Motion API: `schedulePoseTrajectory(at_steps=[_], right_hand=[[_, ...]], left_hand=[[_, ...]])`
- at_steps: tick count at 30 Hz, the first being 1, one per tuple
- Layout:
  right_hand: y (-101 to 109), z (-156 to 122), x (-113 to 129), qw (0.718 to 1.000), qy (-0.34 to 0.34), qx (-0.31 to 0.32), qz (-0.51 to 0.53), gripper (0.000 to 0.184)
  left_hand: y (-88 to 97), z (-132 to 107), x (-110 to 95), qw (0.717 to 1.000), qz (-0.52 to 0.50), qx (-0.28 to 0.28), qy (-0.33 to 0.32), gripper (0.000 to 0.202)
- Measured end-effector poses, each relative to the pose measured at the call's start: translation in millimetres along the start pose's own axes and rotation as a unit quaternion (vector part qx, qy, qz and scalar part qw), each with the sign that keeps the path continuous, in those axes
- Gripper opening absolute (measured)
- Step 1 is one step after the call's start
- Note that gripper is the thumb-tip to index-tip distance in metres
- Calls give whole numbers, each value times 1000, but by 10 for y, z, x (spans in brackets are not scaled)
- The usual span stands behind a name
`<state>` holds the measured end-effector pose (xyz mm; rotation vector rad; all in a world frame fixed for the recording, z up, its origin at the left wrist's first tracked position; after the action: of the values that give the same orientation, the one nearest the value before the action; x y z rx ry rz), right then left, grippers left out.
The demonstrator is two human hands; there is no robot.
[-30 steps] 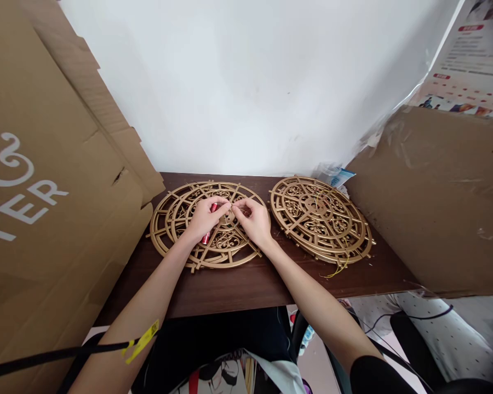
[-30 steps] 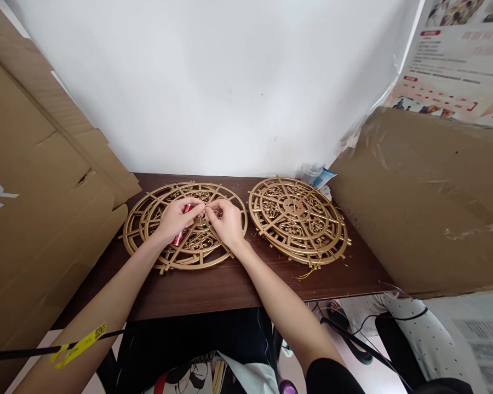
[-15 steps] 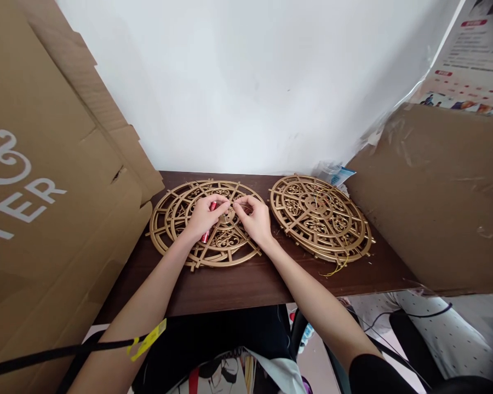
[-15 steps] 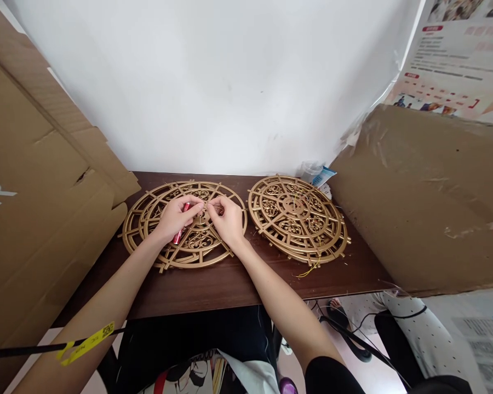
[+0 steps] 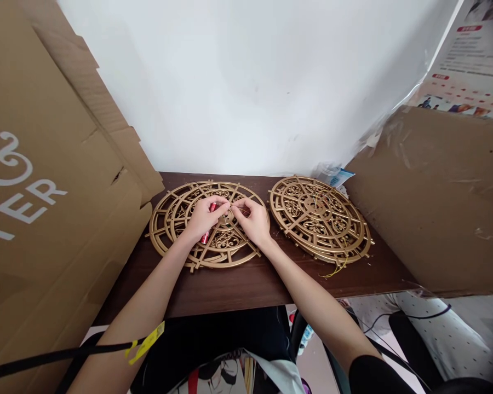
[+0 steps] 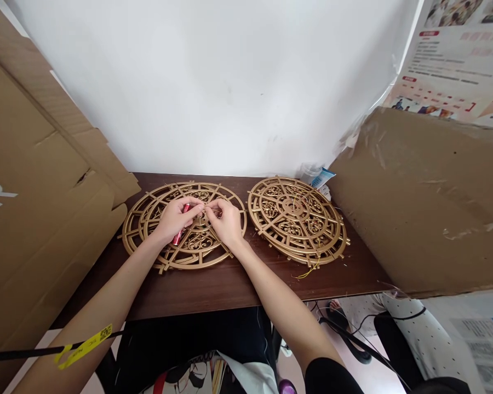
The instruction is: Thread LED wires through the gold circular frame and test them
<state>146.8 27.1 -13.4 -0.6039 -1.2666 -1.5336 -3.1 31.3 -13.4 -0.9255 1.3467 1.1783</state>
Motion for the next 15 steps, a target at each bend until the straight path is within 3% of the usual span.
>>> schedulePoseTrajectory(at_steps=[15], right_hand=[[-23,74,-97,999,26,33,-10,14]], left_hand=[[-13,17,16,999,47,-2,-19,18]])
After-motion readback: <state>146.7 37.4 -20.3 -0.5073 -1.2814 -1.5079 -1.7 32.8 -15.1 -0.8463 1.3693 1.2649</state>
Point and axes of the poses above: each hand's wrist, its own z-axis towards the middle knuckle, its own y-axis out of the back of the hand, x = y × z, the point moved 3 cm from there along z, towards the middle knuckle, and after that the axes turned 8 degrees about x, right-handed, at the moved point
